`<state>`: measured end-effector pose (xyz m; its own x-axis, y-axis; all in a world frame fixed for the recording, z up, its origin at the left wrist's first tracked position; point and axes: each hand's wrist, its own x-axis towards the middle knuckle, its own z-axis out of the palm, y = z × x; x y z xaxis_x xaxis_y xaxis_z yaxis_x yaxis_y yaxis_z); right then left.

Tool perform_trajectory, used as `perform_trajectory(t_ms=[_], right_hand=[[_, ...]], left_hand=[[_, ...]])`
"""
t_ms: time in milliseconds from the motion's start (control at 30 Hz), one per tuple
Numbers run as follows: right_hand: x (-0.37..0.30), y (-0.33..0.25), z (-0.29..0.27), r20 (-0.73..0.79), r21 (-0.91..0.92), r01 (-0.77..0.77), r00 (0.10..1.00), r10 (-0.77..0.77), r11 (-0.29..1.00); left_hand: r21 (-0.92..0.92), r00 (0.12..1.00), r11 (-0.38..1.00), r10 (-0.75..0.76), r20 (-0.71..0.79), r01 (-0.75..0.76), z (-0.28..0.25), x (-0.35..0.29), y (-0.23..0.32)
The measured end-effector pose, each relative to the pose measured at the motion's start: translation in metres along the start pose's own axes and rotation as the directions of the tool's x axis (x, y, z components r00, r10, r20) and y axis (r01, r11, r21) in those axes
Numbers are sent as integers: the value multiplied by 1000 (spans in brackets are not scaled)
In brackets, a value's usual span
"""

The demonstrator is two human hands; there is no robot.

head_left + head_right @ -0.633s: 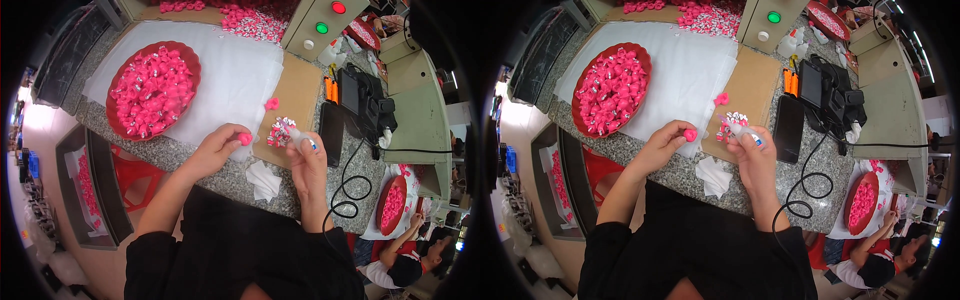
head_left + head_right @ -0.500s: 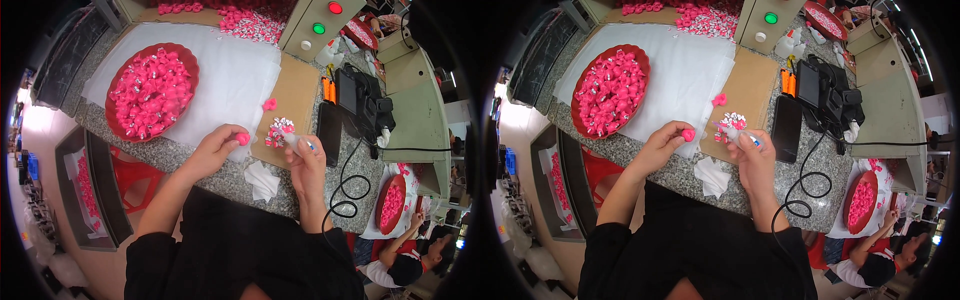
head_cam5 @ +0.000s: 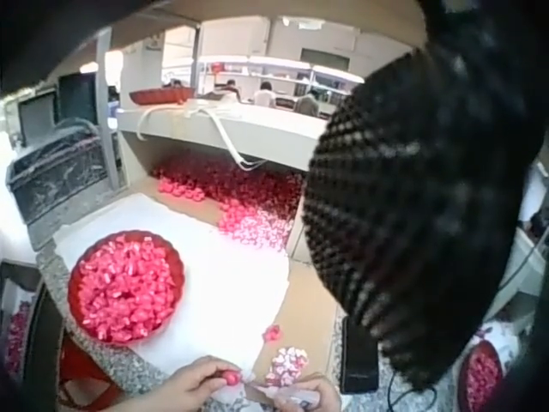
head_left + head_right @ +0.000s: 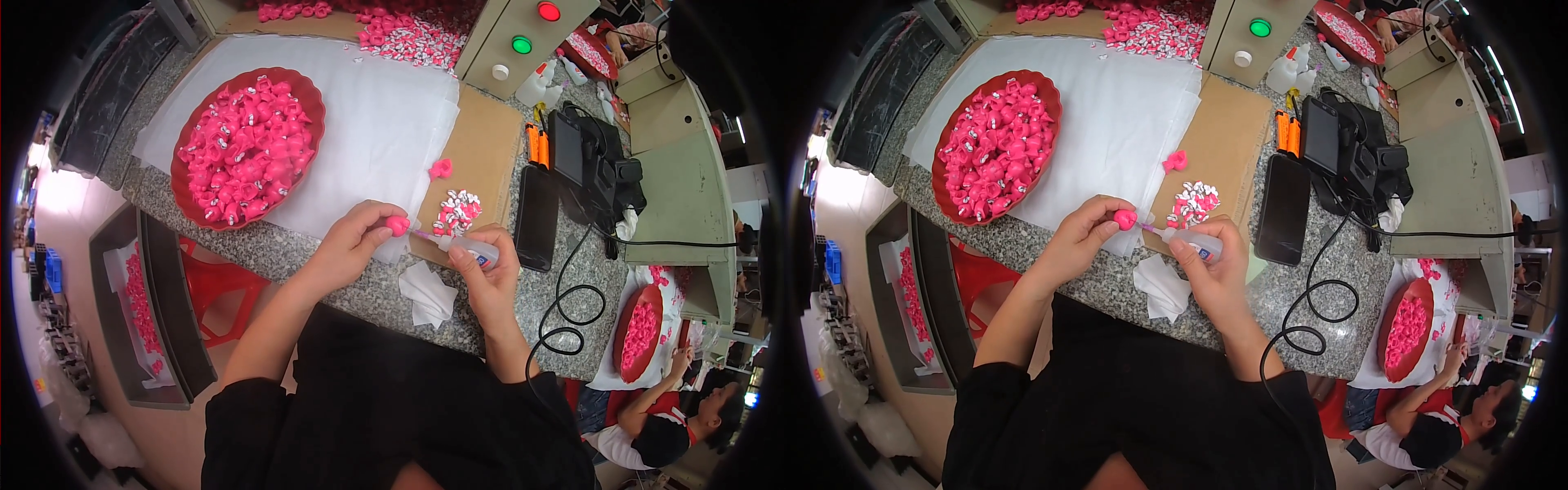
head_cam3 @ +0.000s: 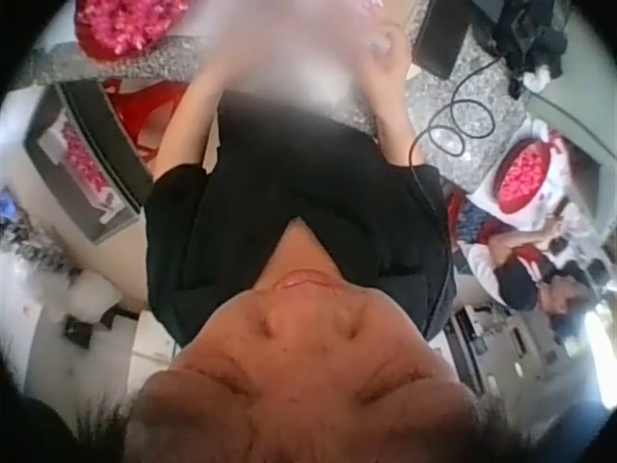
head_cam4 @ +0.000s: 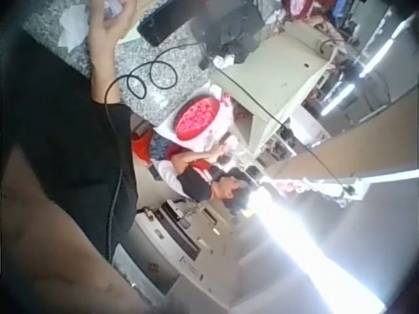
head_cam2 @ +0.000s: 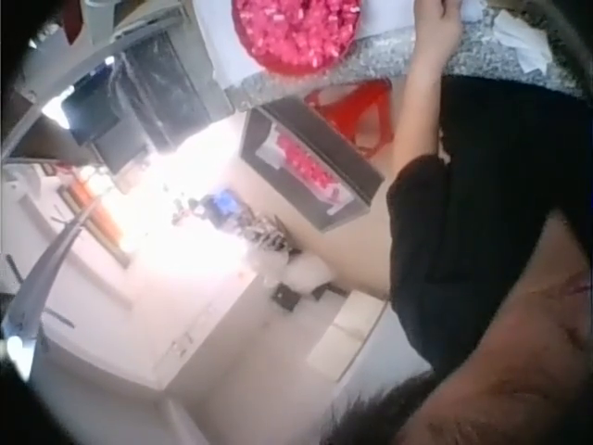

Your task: The person applies glue from a bottle onto plastic toy pieces, attaches small decorative components to them by hand, and retrieves additional parts from a heating chamber.

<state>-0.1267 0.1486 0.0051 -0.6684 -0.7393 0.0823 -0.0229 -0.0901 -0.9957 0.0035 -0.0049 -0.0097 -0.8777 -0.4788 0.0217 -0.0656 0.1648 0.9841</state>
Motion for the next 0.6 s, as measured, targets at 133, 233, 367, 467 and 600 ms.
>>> perform_trajectory(t_ms=[133,233,367,467,600], right_hand=[[0,0,-1,7,-8,7,1000,-7,1000],[1,-1,-1,5,15,-13,1000,13,1000],[1,0,-1,0,19,-15,1000,15,1000],[0,-1,0,14,45,-30,999,30,999],[0,-2,-3,39,179,-166,986,162,970]], left_hand=[[1,1000,1000,0,2,0,-1,0,0],[17,1000,1000,23,1,-23,-1,0,1],[24,1000,1000,11,3,-11,-1,1,1],[-4,1000,1000,6,-8,-6,0,0,-1],[-58,1000,998,-8,-23,7,2,-1,-1]])
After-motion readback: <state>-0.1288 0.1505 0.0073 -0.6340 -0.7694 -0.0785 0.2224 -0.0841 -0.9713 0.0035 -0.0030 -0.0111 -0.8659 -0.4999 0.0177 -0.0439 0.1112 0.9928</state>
